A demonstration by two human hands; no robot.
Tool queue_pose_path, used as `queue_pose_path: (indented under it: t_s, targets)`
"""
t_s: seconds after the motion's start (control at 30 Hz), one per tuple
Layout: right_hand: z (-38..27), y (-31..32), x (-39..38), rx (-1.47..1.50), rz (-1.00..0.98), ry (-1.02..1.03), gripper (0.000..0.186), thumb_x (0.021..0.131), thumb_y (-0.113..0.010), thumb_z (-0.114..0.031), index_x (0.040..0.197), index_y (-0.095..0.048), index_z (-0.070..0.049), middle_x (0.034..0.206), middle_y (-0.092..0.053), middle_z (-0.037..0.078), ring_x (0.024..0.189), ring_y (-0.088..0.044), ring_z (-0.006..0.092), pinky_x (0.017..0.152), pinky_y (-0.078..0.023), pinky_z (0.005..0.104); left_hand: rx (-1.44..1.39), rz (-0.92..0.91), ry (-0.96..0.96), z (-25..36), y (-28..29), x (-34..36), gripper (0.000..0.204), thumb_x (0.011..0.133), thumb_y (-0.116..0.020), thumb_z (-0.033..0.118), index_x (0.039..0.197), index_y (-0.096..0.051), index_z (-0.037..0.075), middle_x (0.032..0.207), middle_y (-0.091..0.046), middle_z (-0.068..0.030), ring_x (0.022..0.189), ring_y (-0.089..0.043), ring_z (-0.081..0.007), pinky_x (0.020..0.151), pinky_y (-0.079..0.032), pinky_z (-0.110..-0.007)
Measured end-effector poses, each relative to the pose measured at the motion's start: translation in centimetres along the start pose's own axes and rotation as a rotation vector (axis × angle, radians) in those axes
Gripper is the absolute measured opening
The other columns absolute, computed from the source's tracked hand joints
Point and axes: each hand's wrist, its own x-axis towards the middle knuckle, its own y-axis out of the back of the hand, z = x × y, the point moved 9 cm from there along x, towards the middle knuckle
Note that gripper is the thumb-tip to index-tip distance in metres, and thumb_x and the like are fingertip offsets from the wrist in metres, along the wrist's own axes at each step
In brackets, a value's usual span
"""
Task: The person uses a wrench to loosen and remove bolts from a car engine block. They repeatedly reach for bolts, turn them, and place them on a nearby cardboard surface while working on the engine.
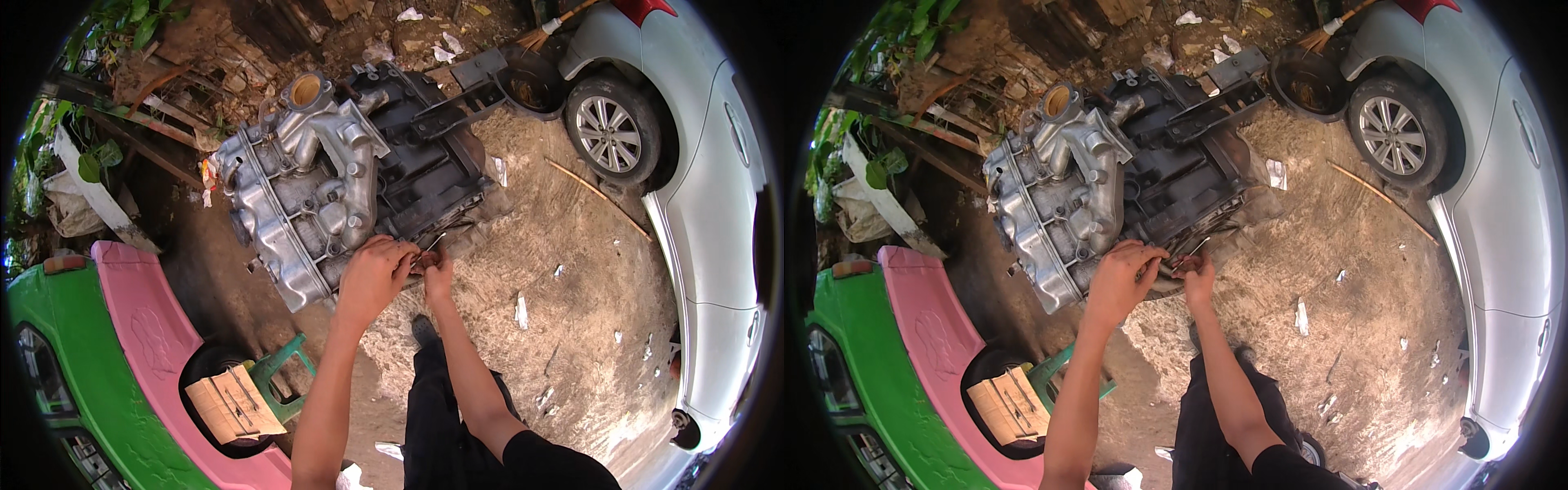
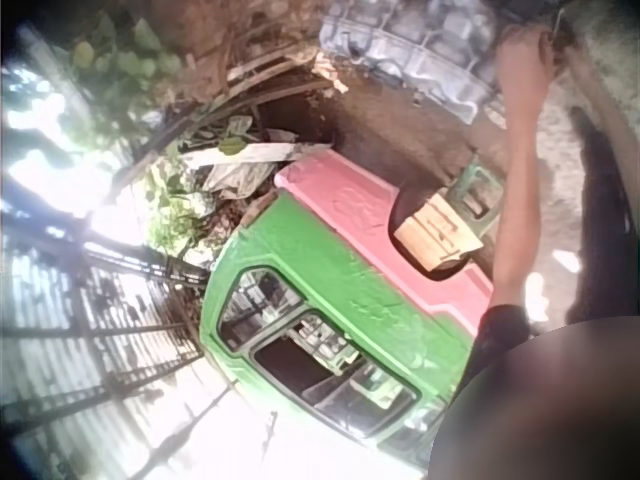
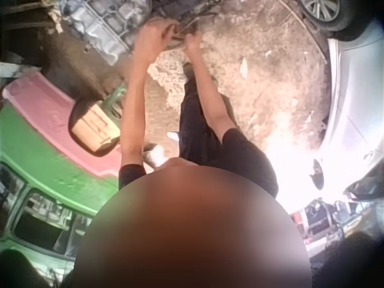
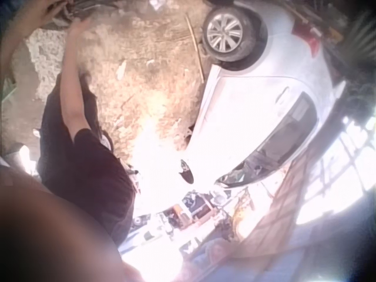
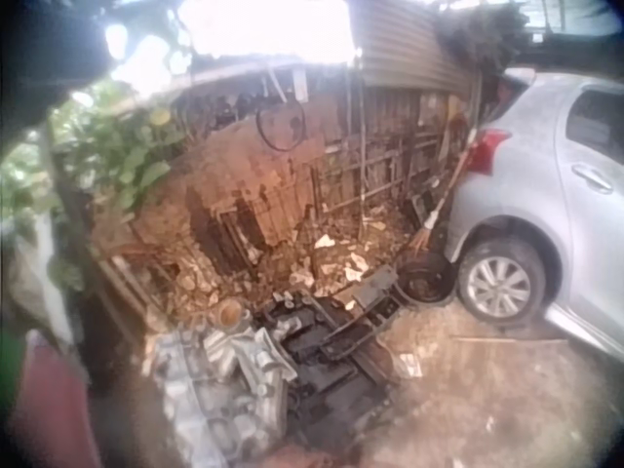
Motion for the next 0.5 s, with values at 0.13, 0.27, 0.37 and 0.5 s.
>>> queue_pose_path:
  t_s: [0.13,0.27,0.37,0.5]
  targets:
    - [-1.3,0.0,-0.1,0.179,-0.142,-0.206,0.041,0.105,-0.044,0.001,0.145,-0.044,0.008,0.110,-0.068,0.016,0.080,-0.061,0.0179,0.062,-0.052,0.0317,-0.001,-0.041,0.007,0.0,-0.2,0.1,0.018,0.084,-0.069,0.001,0.102,-0.072,0.004,0.090,-0.071,-0.0148,0.092,-0.068,-0.0350,0.088,-0.056,-0.044]
    - [-3.0,0.3,0.6,0.245,-0.192,-0.306,0.038,0.105,-0.044,-0.003,0.141,-0.047,0.007,0.111,-0.068,0.017,0.076,-0.057,0.0141,0.058,-0.047,0.0271,0.004,-0.034,0.028,0.0,0.0,0.0,0.018,0.084,-0.069,0.002,0.102,-0.072,0.004,0.088,-0.070,-0.0146,0.091,-0.067,-0.0349,0.087,-0.055,-0.044]
    - [-3.9,0.6,1.4,0.284,-0.190,-0.448,0.030,0.104,-0.045,-0.002,0.132,-0.051,0.007,0.110,-0.068,0.018,0.076,-0.057,0.0128,0.054,-0.043,0.0230,-0.001,-0.043,0.037,-0.1,-0.1,0.0,0.018,0.084,-0.069,0.002,0.102,-0.072,0.004,0.087,-0.070,-0.0142,0.091,-0.067,-0.0347,0.086,-0.055,-0.045]
    - [-4.9,1.3,2.4,0.315,-0.192,-0.526,0.028,0.105,-0.046,-0.003,0.130,-0.050,0.009,0.109,-0.066,0.017,0.075,-0.054,0.0115,0.051,-0.041,0.0213,0.012,-0.044,0.049,-0.2,-0.1,-0.1,0.018,0.085,-0.069,0.003,0.103,-0.072,0.005,0.088,-0.070,-0.0133,0.092,-0.067,-0.0342,0.086,-0.055,-0.044]
